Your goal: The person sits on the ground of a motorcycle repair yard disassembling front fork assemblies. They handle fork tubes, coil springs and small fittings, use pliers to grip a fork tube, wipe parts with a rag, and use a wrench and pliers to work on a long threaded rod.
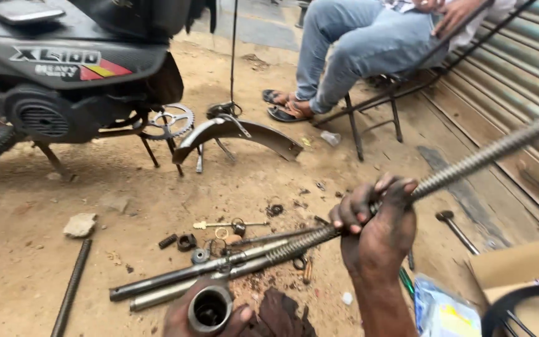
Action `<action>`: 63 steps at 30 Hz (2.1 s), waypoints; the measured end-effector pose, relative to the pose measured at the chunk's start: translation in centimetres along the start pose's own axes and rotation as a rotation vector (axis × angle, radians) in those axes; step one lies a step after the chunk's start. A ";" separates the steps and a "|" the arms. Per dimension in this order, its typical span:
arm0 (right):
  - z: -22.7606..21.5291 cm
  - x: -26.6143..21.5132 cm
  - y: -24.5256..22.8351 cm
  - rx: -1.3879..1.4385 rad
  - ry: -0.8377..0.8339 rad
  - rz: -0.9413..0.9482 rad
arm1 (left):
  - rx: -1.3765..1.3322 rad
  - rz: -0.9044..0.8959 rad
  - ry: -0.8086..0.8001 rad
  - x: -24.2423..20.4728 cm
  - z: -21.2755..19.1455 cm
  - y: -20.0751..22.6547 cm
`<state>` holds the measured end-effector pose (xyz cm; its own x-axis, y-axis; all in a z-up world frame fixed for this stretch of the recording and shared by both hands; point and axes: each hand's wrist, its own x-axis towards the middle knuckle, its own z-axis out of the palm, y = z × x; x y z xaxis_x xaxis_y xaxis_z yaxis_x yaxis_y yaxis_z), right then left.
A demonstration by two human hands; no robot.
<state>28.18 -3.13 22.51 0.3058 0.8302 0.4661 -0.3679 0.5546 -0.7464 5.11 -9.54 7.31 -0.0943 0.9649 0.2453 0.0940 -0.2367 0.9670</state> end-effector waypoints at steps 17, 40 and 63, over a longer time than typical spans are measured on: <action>0.1 -5.0 -3.1 -0.039 -0.207 -0.087 | 0.074 0.009 -0.505 -1.0 10.4 0.1; -0.2 -5.2 -4.7 -0.250 -0.428 0.113 | 0.031 0.007 -0.434 -0.8 9.0 0.4; 3.1 -8.5 1.5 -0.310 0.318 -0.128 | 0.063 0.152 0.082 -3.4 14.3 -1.1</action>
<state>22.30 -9.23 18.90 0.6034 0.6709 0.4311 -0.0447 0.5682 -0.8217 19.52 -10.92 4.39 -0.1547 0.9054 0.3953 0.1751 -0.3687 0.9129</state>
